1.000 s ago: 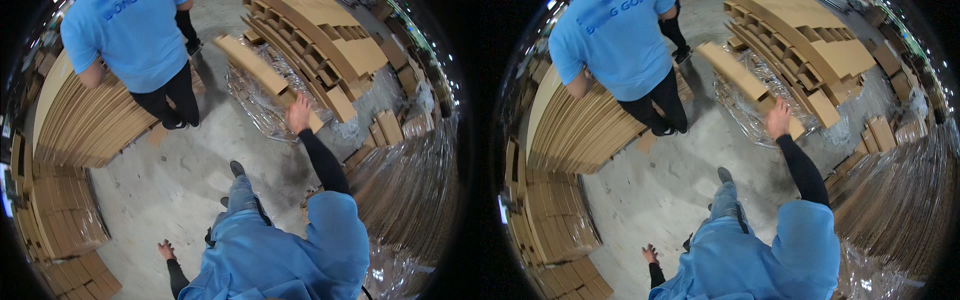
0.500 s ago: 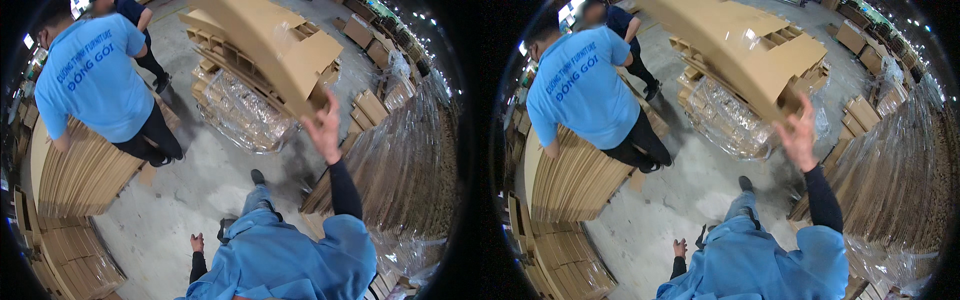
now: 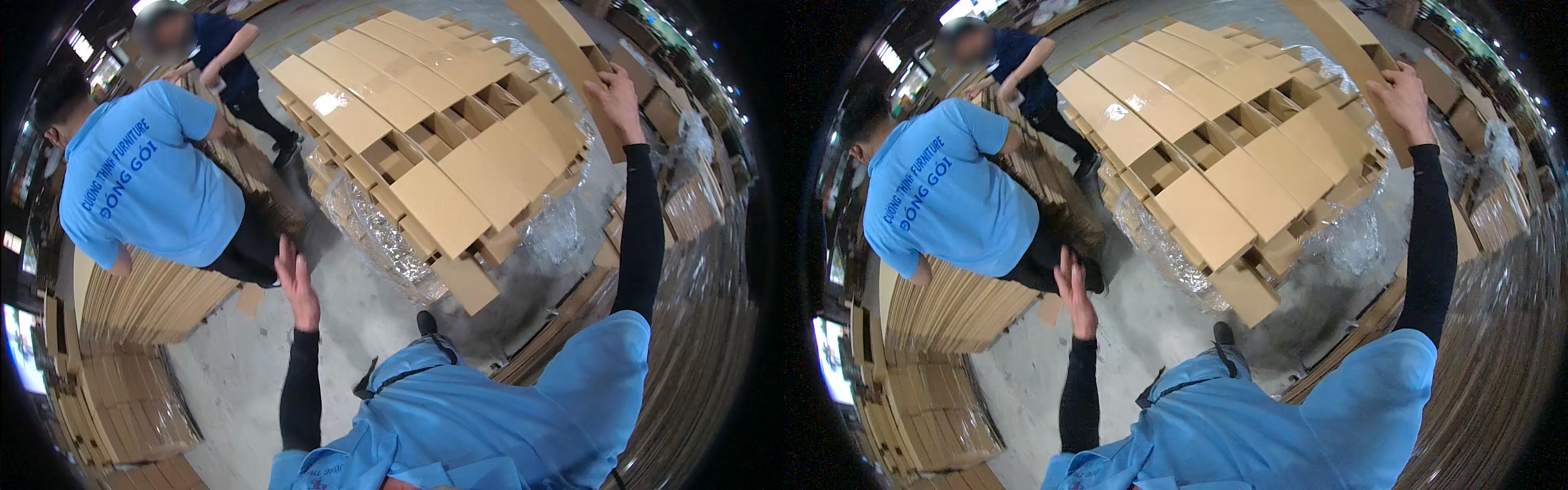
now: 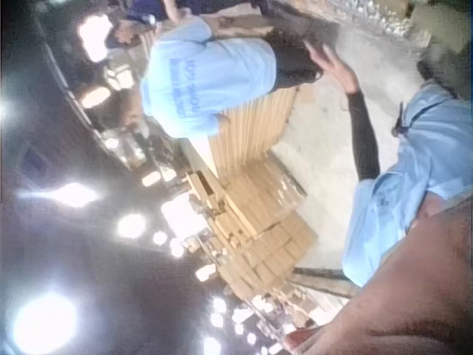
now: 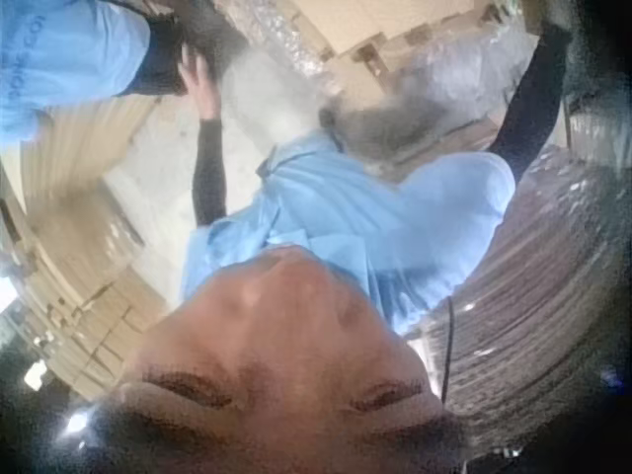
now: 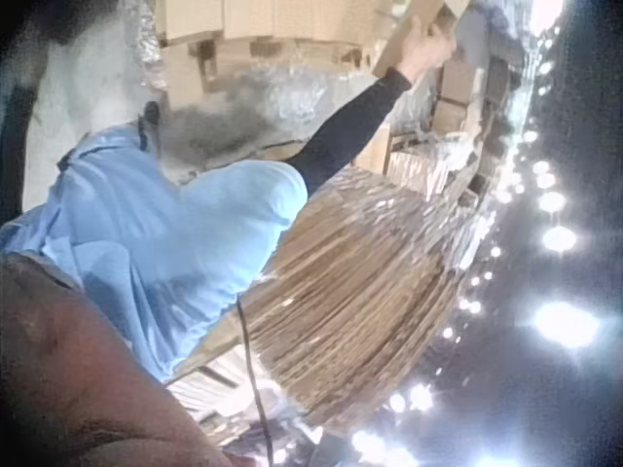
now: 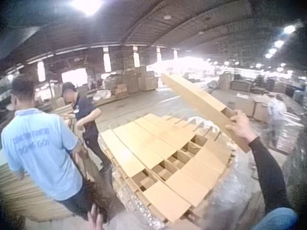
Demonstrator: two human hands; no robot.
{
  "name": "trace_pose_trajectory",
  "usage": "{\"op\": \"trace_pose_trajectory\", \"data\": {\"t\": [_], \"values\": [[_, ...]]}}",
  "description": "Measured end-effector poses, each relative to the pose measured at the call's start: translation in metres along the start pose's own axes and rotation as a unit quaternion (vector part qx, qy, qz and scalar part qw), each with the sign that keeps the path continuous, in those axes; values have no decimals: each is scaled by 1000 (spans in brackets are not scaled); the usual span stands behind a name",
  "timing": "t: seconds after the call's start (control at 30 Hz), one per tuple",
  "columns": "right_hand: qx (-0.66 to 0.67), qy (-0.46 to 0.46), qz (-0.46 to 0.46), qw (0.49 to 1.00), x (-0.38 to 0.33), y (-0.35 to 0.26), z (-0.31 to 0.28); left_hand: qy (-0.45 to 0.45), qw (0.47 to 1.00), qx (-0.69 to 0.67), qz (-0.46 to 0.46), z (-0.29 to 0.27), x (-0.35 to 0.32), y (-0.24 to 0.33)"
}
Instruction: The person picks up flat-packed cardboard boxes from a wooden pallet and stacks them onto a growing pile on the floor. The person repeatedly lifts, carries, and places boxes, occasionally adjusting the stack to keep it aligned.
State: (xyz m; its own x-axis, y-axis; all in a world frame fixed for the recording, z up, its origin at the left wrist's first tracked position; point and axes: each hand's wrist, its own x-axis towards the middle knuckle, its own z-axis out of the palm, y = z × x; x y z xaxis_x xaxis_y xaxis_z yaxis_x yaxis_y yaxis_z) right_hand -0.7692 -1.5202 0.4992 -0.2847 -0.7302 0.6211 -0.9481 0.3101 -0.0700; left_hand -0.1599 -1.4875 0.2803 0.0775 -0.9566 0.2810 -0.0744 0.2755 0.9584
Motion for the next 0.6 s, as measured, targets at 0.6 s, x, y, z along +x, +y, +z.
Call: {"op": "trace_pose_trajectory", "data": {"t": [0.6], "values": [[62,-207,28,976,71,23,119,29,973,-225,-42,182,107,51]]}}
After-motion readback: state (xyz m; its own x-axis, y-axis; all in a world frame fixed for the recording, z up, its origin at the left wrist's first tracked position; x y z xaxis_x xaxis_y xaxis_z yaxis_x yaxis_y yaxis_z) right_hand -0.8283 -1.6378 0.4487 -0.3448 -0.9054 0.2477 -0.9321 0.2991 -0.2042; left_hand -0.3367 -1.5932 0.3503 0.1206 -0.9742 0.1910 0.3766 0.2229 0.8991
